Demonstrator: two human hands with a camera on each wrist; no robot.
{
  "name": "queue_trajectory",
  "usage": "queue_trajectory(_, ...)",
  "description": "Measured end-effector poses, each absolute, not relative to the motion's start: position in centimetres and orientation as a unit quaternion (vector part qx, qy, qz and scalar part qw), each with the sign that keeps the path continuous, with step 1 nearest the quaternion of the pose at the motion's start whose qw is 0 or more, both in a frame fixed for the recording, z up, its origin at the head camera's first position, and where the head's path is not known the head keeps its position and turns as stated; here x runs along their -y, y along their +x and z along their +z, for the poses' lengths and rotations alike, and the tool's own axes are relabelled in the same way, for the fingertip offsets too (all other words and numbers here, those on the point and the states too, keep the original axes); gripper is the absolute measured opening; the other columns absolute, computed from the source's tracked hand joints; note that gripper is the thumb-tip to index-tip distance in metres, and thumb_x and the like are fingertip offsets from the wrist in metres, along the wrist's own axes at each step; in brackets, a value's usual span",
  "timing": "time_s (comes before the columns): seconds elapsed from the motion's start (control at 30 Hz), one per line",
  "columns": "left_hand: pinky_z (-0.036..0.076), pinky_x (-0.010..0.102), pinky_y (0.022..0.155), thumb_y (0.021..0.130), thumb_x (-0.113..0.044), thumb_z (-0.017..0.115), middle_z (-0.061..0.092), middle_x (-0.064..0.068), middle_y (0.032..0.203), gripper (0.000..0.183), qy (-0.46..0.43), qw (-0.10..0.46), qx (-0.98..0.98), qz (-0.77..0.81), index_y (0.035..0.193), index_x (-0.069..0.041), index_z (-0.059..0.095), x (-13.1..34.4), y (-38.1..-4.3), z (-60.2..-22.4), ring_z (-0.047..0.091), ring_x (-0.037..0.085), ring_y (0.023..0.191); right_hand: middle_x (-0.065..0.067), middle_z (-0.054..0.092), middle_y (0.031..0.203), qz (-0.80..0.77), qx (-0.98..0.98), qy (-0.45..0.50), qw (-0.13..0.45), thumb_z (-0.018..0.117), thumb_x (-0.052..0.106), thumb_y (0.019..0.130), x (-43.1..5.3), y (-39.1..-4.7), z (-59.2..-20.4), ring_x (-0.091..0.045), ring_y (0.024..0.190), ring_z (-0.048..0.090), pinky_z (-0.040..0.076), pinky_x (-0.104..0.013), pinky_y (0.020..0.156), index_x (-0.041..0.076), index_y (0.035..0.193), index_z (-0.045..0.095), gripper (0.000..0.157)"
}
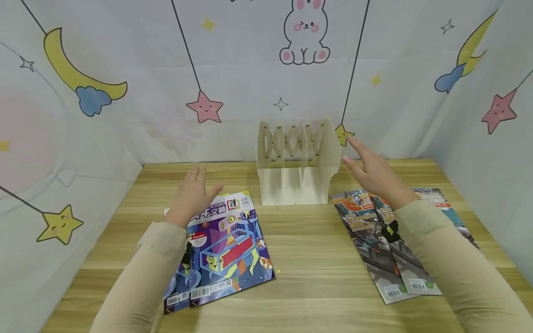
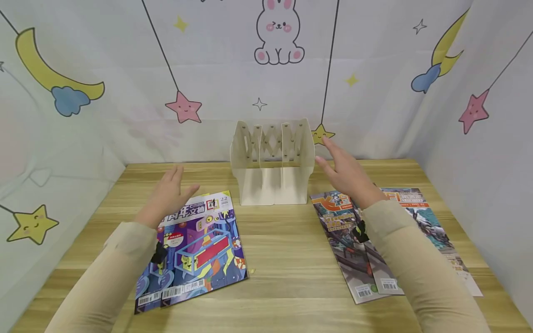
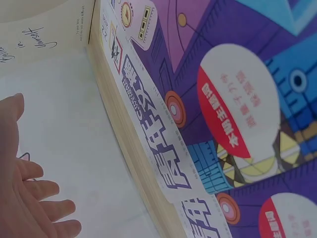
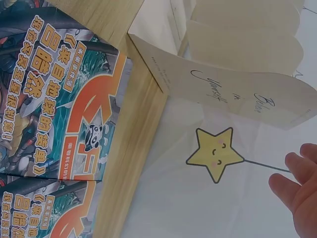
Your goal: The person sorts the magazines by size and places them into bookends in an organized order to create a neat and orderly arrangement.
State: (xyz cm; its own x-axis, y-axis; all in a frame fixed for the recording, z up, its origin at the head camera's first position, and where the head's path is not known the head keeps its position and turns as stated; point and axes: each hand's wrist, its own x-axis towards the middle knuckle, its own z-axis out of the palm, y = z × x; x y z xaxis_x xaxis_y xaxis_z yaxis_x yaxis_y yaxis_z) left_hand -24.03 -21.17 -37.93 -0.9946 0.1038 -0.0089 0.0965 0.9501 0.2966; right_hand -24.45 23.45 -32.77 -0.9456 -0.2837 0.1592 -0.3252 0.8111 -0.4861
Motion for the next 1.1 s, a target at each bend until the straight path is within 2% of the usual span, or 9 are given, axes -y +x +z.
queue_trajectory(0.2, 0.013, 0.057, 0.116, 0.094, -0.063, 0.033, 0.007, 0.028, 0.155, 0.091, 0.042, 0.028, -0.987, 0.15, 0.15, 0.005, 0.006, 21.3, -23.8, -37.7, 0.013, 0.048, 0.141, -0.009, 0.012, 0.159, 0.269, 0.949, 0.161, 0.036, 0.033, 0.053, 0.098, -23.3, -24.4, -32.4, -0.038, 0.143, 0.017, 0.017, -0.058, 0.114, 0.028, 0.153, 0.003, 0.067)
queue_trajectory(0.37, 0.016, 0.058, 0.115, 0.093, -0.067, 0.029, 0.011, 0.029, 0.154, 0.095, 0.036, 0.037, -0.987, 0.15, 0.149, 0.005, 0.006, 21.5, -23.8, -37.7, 0.015, 0.048, 0.14, -0.013, 0.017, 0.158, 0.27, 0.948, 0.162, 0.039, 0.033, 0.052, 0.099, -23.1, -24.3, -32.1, -0.039, 0.142, 0.02, 0.018, -0.059, 0.114, 0.031, 0.152, 0.002, 0.065)
queue_trajectory(0.73, 0.019, 0.061, 0.112, 0.094, -0.062, 0.034, 0.014, 0.031, 0.153, 0.091, 0.005, 0.06, -0.986, 0.156, 0.149, 0.006, 0.01, 22.0, -23.0, -38.4, 0.016, 0.05, 0.139, -0.016, 0.023, 0.156, 0.274, 0.946, 0.168, 0.045, 0.034, 0.049, 0.099, -23.0, -24.1, -32.8, -0.039, 0.14, 0.026, 0.022, -0.059, 0.112, 0.029, 0.153, 0.005, 0.064)
queue_trajectory(0.97, 0.023, 0.061, 0.111, 0.095, -0.059, 0.037, 0.019, 0.033, 0.15, 0.089, -0.004, 0.065, -0.985, 0.157, 0.147, 0.009, 0.013, 22.0, -23.0, -38.8, 0.021, 0.051, 0.136, -0.015, 0.023, 0.156, 0.277, 0.945, 0.17, 0.043, 0.035, 0.049, 0.099, -23.0, -24.3, -33.1, -0.038, 0.138, 0.03, 0.026, -0.06, 0.11, 0.023, 0.154, 0.008, 0.066)
queue_trajectory(1.1, 0.026, 0.061, 0.109, 0.095, -0.058, 0.037, 0.022, 0.034, 0.148, 0.088, -0.008, 0.067, -0.985, 0.157, 0.147, 0.01, 0.015, 21.9, -23.1, -39.0, 0.024, 0.052, 0.135, -0.016, 0.025, 0.155, 0.274, 0.945, 0.171, 0.048, 0.034, 0.049, 0.099, -23.0, -24.4, -33.1, -0.039, 0.137, 0.032, 0.028, -0.06, 0.109, 0.024, 0.153, 0.008, 0.065)
